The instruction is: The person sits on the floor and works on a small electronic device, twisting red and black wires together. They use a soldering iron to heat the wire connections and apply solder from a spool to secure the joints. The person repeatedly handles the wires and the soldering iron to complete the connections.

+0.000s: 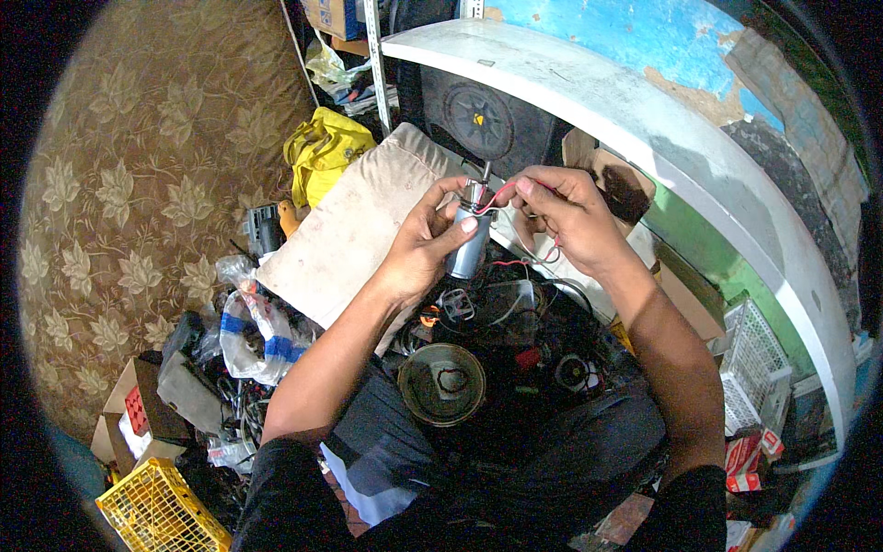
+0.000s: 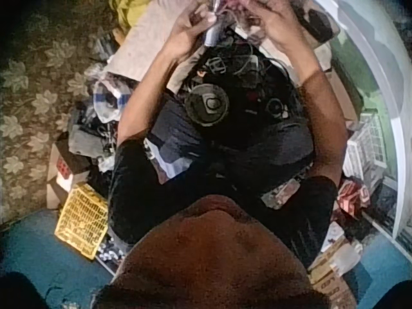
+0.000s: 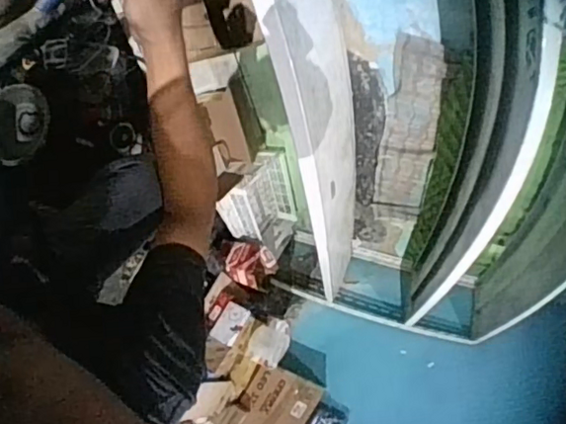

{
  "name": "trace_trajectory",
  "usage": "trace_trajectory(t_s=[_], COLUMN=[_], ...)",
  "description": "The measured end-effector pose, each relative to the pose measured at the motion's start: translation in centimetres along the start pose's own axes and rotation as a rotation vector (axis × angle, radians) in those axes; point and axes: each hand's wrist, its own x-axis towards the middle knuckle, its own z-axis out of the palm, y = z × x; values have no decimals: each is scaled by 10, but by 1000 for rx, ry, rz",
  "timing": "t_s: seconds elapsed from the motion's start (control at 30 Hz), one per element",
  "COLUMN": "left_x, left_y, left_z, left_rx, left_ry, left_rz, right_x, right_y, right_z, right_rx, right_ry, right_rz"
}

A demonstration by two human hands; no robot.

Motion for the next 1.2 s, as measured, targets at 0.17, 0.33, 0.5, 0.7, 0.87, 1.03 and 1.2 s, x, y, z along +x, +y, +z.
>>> trace_trajectory(t_s=[0.17,0.33,0.5,0.7,0.87,1.03,1.2], left_x=[6,6,8,10,23,26,30], left_y=[-5,-6,-11,-9,-17,-18,3], left_z=[-12,-15,-19,-16,-33,-43,-89], left_rx=[51,19,-35,-55,-31,-32,-60], left_ry=[49,101,151,284,469,540,722], left_rz=[21,32,80,153,250,278,483], right_x=[-2,2,-4,-11,-19,-35,-25], right_y=[-1,8,0,4,24,20,-7], right_z=[7,-5,5,26,53,80,48], right_rx=[70,-567,-918,-1312,-662,-533,-258], right_ry=[134,17,67,233,0,-165,-444], right_rz=[48,-320,-411,-753,-319,-5,221])
